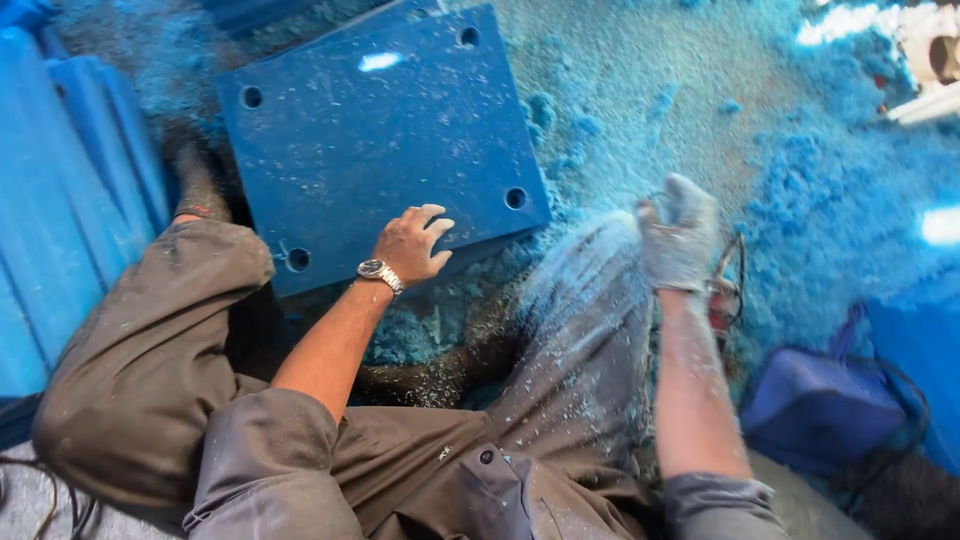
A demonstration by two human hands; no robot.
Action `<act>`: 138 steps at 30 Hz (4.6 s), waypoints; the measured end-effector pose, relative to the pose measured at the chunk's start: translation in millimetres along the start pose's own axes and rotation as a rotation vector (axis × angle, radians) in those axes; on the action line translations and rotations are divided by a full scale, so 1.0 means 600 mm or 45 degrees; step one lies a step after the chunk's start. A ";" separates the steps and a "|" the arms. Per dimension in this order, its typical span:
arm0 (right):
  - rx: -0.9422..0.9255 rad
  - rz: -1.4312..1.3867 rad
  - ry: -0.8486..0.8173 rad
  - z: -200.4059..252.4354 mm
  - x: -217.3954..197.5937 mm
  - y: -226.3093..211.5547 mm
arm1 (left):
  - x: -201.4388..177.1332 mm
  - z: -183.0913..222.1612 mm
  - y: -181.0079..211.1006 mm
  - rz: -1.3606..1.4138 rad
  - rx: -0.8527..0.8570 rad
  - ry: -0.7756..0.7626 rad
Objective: Sanding and finishing the edges and holes of blue plastic blocks using a handheld power tool.
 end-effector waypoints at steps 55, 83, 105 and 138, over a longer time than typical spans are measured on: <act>0.539 -1.789 -0.279 0.045 0.215 -0.139 | -0.211 -0.089 0.087 0.798 -0.427 0.526; 0.522 -1.532 -0.080 0.084 0.138 0.063 | -0.223 -0.214 0.338 0.281 0.148 0.205; 0.471 -1.302 0.090 0.049 0.151 0.042 | 0.081 -0.068 0.095 0.225 -0.453 0.309; 0.406 -0.645 -0.240 0.076 0.200 0.210 | 0.067 -0.116 0.132 0.188 -0.310 0.272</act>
Point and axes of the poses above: each hand's wrist, its own z-axis away from the middle knuckle, its own x-axis out of the palm, y = z × x, the point moved 10 cm from there along -z, towards the middle knuckle, and after that the axes turned 15 degrees about -z, right-handed, at the moved point
